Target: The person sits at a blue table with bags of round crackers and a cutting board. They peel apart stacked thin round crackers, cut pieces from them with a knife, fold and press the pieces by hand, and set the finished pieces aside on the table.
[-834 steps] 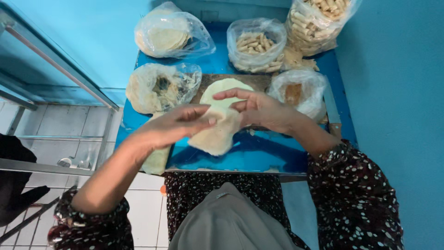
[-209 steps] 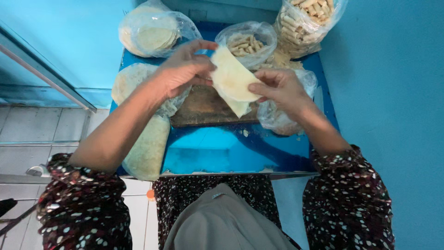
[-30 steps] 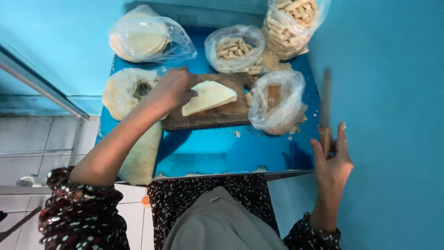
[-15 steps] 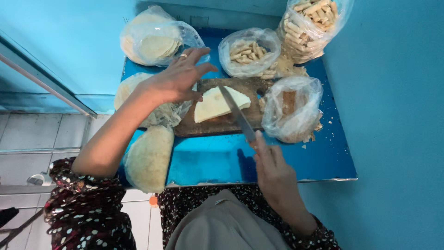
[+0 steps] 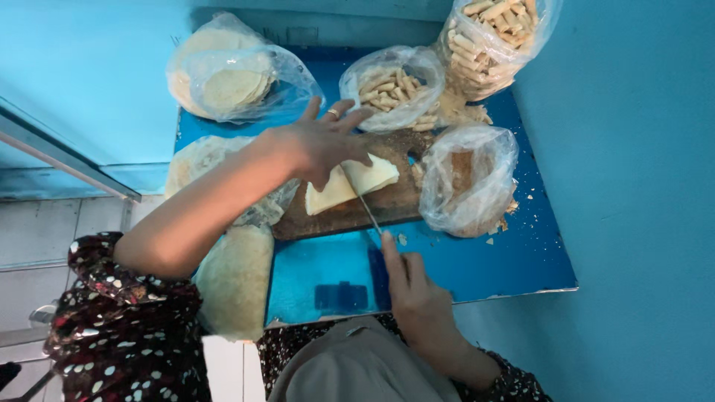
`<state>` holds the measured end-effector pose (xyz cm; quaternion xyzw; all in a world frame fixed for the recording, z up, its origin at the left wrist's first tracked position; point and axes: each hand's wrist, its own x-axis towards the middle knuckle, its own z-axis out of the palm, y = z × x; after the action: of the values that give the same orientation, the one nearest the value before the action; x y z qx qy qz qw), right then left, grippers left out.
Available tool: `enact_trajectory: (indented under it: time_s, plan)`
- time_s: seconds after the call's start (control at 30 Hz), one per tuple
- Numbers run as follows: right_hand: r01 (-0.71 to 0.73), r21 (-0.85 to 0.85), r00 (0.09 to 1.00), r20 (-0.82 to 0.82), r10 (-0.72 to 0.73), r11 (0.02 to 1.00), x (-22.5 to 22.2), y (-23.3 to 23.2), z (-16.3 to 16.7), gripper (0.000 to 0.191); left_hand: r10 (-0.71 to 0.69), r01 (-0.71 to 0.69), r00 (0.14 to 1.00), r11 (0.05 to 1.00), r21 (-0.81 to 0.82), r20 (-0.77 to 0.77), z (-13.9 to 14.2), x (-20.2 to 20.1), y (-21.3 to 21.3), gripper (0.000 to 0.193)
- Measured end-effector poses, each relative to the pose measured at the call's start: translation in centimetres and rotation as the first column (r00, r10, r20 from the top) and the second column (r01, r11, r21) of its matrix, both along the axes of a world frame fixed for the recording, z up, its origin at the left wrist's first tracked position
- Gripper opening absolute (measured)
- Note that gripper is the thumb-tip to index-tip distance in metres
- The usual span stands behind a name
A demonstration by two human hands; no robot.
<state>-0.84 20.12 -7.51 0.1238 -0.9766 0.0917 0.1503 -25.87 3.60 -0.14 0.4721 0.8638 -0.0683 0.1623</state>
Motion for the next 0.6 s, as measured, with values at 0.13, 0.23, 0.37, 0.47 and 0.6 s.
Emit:
enact_trajectory:
  time_s: [0.13, 0.23, 0.37, 0.47, 0.6]
  plan:
    - [-0.035, -0.004, 0.997, 0.074, 0.036, 0.999, -0.3, 0.0, 0.2, 0.072, -0.037, 0.031, 0.998, 0.99, -0.135, -0.043, -0.2, -0.6, 1.7, 0.1]
    - [-0.055, 0.008, 0.997, 0.059, 0.054, 0.998, -0.8, 0.1, 0.1, 0.074, -0.041, 0.028, 0.995, 0.99, -0.139, -0.094, -0.5, -0.5, 2.0, 0.102]
    - [-0.033, -0.047, 0.994, 0.1, 0.038, 0.998, -1.1, 0.3, -0.2, 0.072, -0.01, 0.002, 0.998, 0.992, -0.123, -0.068, -0.7, -0.5, 1.7, 0.104]
    - [-0.029, -0.084, 0.991, 0.125, 0.04, 0.996, -1.4, 0.7, -0.5, 0.07, -0.054, 0.047, 0.994, 0.997, -0.069, -0.096, -1.5, -0.6, 1.7, 0.107]
    - [-0.032, -0.085, 0.988, 0.146, 0.045, 0.996, -1.6, 0.9, -0.9, 0.066, -0.167, 0.181, 0.956, 0.983, 0.039, -0.241, -3.5, -0.1, 2.0, 0.09]
